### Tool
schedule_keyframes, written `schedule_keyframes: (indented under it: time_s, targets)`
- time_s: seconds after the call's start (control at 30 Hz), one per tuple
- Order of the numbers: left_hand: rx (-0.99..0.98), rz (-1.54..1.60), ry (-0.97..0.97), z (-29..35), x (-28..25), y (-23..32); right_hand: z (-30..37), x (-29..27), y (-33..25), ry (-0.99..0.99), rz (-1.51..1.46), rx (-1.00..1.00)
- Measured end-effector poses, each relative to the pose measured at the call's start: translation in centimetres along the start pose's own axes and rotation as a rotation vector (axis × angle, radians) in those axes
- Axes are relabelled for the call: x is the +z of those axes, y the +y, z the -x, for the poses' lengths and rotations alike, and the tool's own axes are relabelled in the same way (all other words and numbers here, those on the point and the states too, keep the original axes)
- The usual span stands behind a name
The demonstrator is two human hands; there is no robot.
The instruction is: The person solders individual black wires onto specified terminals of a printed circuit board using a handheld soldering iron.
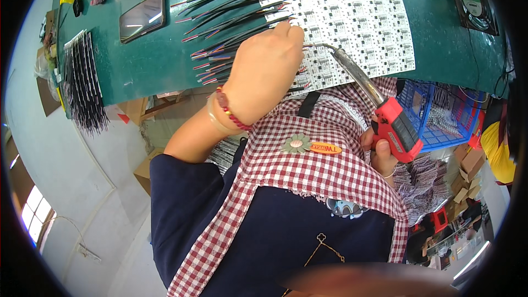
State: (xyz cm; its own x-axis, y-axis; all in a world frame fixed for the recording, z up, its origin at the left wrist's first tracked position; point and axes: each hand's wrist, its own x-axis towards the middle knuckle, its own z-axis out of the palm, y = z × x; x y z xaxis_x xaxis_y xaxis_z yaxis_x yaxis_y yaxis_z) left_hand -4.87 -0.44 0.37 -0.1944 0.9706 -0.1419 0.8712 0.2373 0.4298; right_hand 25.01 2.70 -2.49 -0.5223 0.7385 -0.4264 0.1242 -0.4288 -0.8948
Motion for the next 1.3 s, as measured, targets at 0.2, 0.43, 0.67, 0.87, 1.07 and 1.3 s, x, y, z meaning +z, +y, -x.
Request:
schedule_keyframes:
  time_s: [0.2,0.43,0.67,0.87,1.07,1.3]
  targets:
    - [-0.028,0.339,0.206,1.5,1.0,-2.2,-0.2,-1.5,0.8,-0.001,0.080,-0.071]
    - [-0.062,0.362,0.364,1.5,-0.6,0.1,-0.3,-1.3,0.4,0.006,0.054,-0.075]
    - [-0.083,0.245,0.133,1.3,1.2,-0.4,-0.2,-1.8,0.8,-0.124,0.104,0.003]
    - [-0.032,0.276,0.078,0.7,0.8,-0.6,-0.3,-1.8,1.7,-0.092,0.249,-0.112]
    - [-0.045,0.227,0.053,0.7,1.1,-0.4,-0.4,-1.7,1.3,-0.119,0.238,-0.052]
    - [-0.051,0.171,0.025,0.3,1.2,-0.1,0.1,-2.4,1.8,-0.142,0.297,-0.054]
